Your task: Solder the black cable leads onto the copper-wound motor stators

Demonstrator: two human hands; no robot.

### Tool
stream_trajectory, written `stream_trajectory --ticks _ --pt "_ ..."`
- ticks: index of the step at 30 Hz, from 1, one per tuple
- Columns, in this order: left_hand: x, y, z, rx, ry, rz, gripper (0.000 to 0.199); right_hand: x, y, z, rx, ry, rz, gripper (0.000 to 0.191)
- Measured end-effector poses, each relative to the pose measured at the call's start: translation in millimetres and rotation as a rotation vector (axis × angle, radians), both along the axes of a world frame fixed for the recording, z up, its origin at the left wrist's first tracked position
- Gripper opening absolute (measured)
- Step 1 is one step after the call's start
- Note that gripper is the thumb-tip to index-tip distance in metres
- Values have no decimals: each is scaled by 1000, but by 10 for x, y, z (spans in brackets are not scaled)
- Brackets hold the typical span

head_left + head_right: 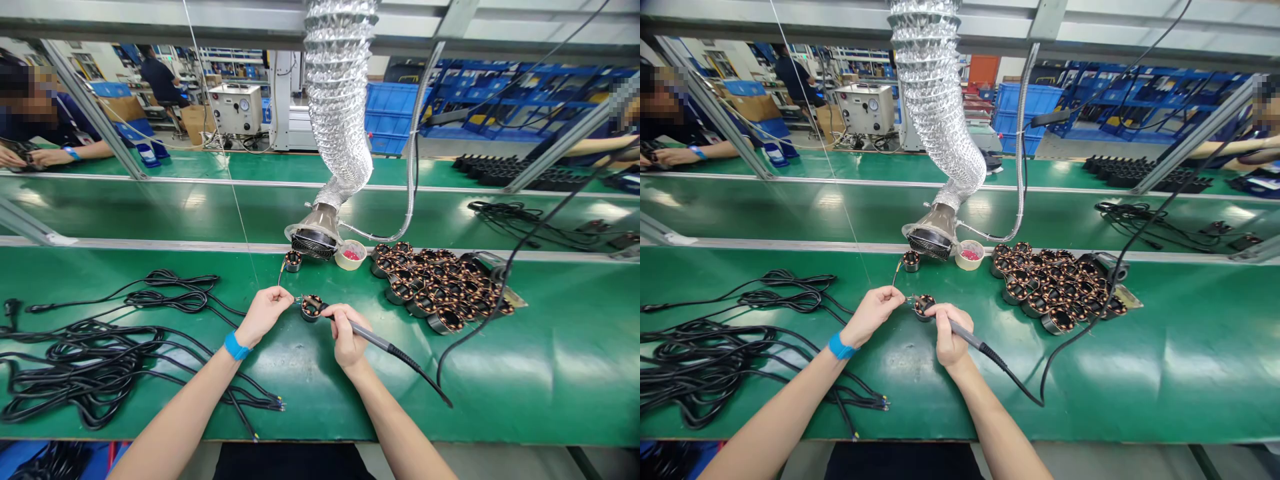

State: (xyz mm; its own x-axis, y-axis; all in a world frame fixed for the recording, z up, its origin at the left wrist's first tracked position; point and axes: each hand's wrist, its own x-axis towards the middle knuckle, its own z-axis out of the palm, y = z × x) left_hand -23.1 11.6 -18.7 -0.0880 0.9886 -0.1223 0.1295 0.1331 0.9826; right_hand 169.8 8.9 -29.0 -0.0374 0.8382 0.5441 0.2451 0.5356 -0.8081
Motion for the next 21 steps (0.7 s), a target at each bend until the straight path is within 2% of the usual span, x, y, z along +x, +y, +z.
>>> stream_trajectory --ticks 11,21 --pt "12 -9 30 -6 0 1 23 -47 9 27 -3 94 45 31" --pt "44 -57 72 54 17 -52 22 -170 116 95 80 -92 113 23"
